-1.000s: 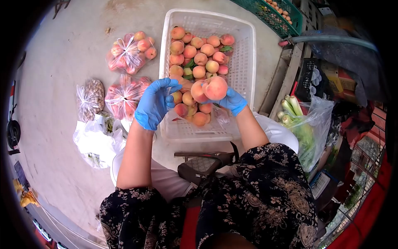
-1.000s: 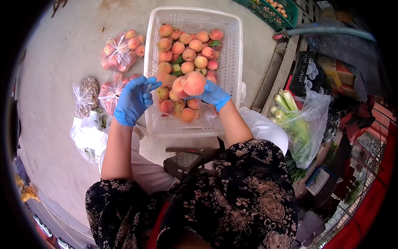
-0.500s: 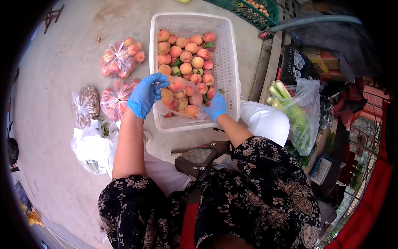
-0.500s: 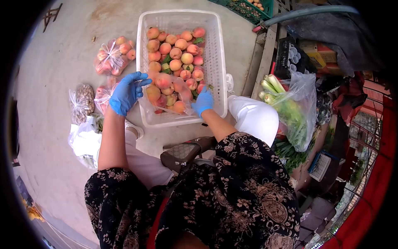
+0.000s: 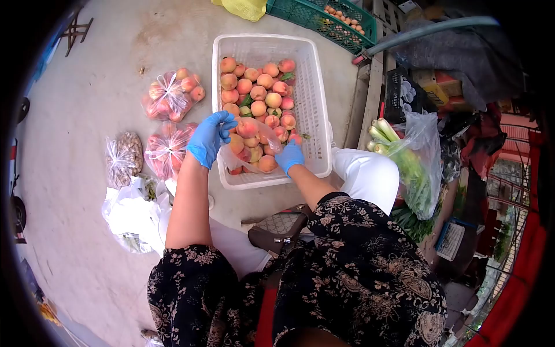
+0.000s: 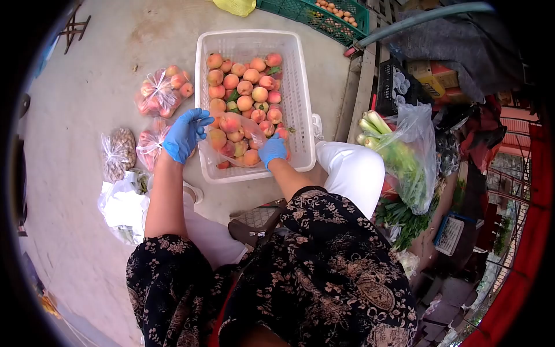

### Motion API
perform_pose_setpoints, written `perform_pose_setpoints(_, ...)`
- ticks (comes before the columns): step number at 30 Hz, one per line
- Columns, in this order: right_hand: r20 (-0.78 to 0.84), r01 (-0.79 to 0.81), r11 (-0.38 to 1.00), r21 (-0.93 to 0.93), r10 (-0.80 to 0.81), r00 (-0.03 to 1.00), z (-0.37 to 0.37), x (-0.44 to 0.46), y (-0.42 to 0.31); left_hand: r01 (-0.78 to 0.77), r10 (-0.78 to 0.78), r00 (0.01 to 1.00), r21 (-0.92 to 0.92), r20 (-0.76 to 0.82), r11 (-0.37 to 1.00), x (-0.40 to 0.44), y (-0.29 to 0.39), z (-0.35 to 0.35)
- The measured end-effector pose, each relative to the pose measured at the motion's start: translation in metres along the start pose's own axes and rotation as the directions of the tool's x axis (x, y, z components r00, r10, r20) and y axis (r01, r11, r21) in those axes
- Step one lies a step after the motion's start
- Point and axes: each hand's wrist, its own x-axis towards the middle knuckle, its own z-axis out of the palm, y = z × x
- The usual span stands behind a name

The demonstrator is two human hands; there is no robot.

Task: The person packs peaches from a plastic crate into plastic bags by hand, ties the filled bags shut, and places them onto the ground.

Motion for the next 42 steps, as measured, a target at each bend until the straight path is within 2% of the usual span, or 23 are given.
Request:
perform_pose_setpoints(3, 0.381, 0.077, 0.991, -0.113, -0.029, 0.924, -0.019, 0.025, 0.031, -0.050, 0.052, 0.998, -0.040, 0.037, 0.998, -0.003, 0.002, 0.002)
perform_pose_setpoints(4, 0.376, 0.052, 0.983, 0.178, -0.117, 0.919, -0.028, 0.024, 0.036, -0.050, 0.051, 0.998, -0.019, 0.031, 0.999, -0.001, 0.002, 0.001)
perform_pose_setpoints(5, 0.341, 0.029, 0.892, 0.450, -0.202, 0.918, -0.038, 0.024, 0.042, -0.055, 0.055, 0.998, -0.002, 0.026, 0.998, 0.004, 0.002, 0.002)
perform_pose_setpoints(6, 0.286, 0.006, 0.728, 0.686, -0.278, 0.917, -0.049, 0.019, 0.044, -0.058, 0.058, 0.998, 0.014, 0.019, 0.998, 0.007, 0.002, 0.003)
perform_pose_setpoints(7, 0.275, -0.048, 0.588, 0.808, -0.303, 0.913, -0.061, 0.007, 0.041, -0.077, 0.077, 0.997, 0.006, 0.009, 0.997, 0.005, 0.004, 0.007)
perform_pose_setpoints(9, 0.242, -0.161, 0.247, 0.956, -0.347, 0.906, -0.089, -0.015, 0.030, -0.112, 0.112, 0.994, -0.006, -0.016, 0.994, -0.001, 0.010, 0.015)
perform_pose_setpoints(12, 0.186, -0.195, 0.030, 0.980, -0.468, 0.864, -0.162, -0.036, -0.005, -0.232, 0.231, 0.973, -0.060, -0.012, 0.971, -0.017, 0.023, 0.020)
perform_pose_setpoints(15, 0.075, -0.023, 0.106, 0.994, -0.515, 0.854, -0.219, -0.023, -0.042, -0.329, 0.342, 0.935, -0.132, 0.091, 0.935, -0.022, 0.034, 0.010)
perform_pose_setpoints(17, 0.011, 0.071, 0.146, 0.987, -0.499, 0.867, -0.250, -0.011, -0.064, -0.398, 0.418, 0.906, -0.201, 0.063, 0.895, -0.024, 0.038, 0.008)
perform_pose_setpoints(20, -0.029, 0.197, 0.278, 0.940, -0.510, 0.860, -0.271, 0.006, -0.079, -0.447, 0.476, 0.876, -0.238, 0.079, 0.862, -0.016, 0.037, 0.004)
perform_pose_setpoints(24, 0.057, 0.133, 0.417, 0.899, -0.413, 0.909, -0.273, 0.054, -0.080, -0.444, 0.464, 0.885, -0.262, 0.017, 0.857, -0.005, 0.028, 0.012)
perform_pose_setpoints(26, 0.088, 0.136, 0.521, 0.842, -0.381, 0.921, -0.267, 0.080, -0.077, -0.379, 0.404, 0.913, -0.236, 0.063, 0.895, 0.003, 0.021, 0.014)
perform_pose_setpoints(28, 0.049, 0.178, 0.503, 0.846, -0.405, 0.913, -0.259, 0.098, -0.079, -0.343, 0.362, 0.927, -0.166, 0.096, 0.924, 0.007, 0.018, 0.021)
perform_pose_setpoints(31, -0.056, 0.295, 0.558, 0.775, -0.405, 0.913, -0.248, 0.125, -0.081, -0.287, 0.331, 0.929, -0.243, 0.167, 0.927, 0.015, 0.017, 0.023)
perform_pose_setpoints(32, -0.095, 0.336, 0.589, 0.735, -0.402, 0.911, -0.240, 0.130, -0.079, -0.302, 0.347, 0.929, -0.283, 0.127, 0.910, 0.019, 0.016, 0.023)
perform_pose_setpoints(33, -0.373, 0.554, 0.644, 0.527, -0.410, 0.832, -0.234, 0.124, -0.077, -0.327, 0.372, 0.923, -0.307, 0.102, 0.894, 0.021, 0.017, 0.021)
perform_pose_setpoints(34, -0.601, 0.686, 0.682, 0.255, -0.443, 0.665, -0.230, 0.112, -0.078, -0.316, 0.356, 0.931, -0.309, 0.082, 0.897, 0.021, 0.019, 0.020)
perform_pose_setpoints(35, -0.754, 0.720, 0.692, -0.061, -0.504, 0.421, -0.229, 0.100, -0.077, -0.312, 0.350, 0.935, -0.319, 0.066, 0.895, 0.023, 0.021, 0.020)
perform_pose_setpoints(37, -0.663, 0.820, 0.572, -0.007, -0.616, 0.425, -0.223, 0.062, -0.066, -0.317, 0.350, 0.936, -0.329, 0.045, 0.889, 0.021, 0.021, 0.029)
perform_pose_setpoints(39, -0.299, 0.823, 0.535, 0.191, -0.767, 0.568, -0.173, 0.052, -0.043, -0.326, 0.350, 0.937, -0.331, 0.015, 0.886, 0.020, 0.023, 0.037)
perform_pose_setpoints(41, 0.059, 0.711, 0.700, 0.071, -0.714, 0.697, -0.112, 0.055, -0.019, -0.327, 0.337, 0.941, -0.327, -0.029, 0.887, 0.021, 0.022, 0.038)
perform_pose_setpoints(42, 0.128, 0.655, 0.756, -0.006, -0.649, 0.750, -0.089, 0.062, -0.011, -0.314, 0.329, 0.944, -0.326, -0.009, 0.892, 0.022, 0.021, 0.035)
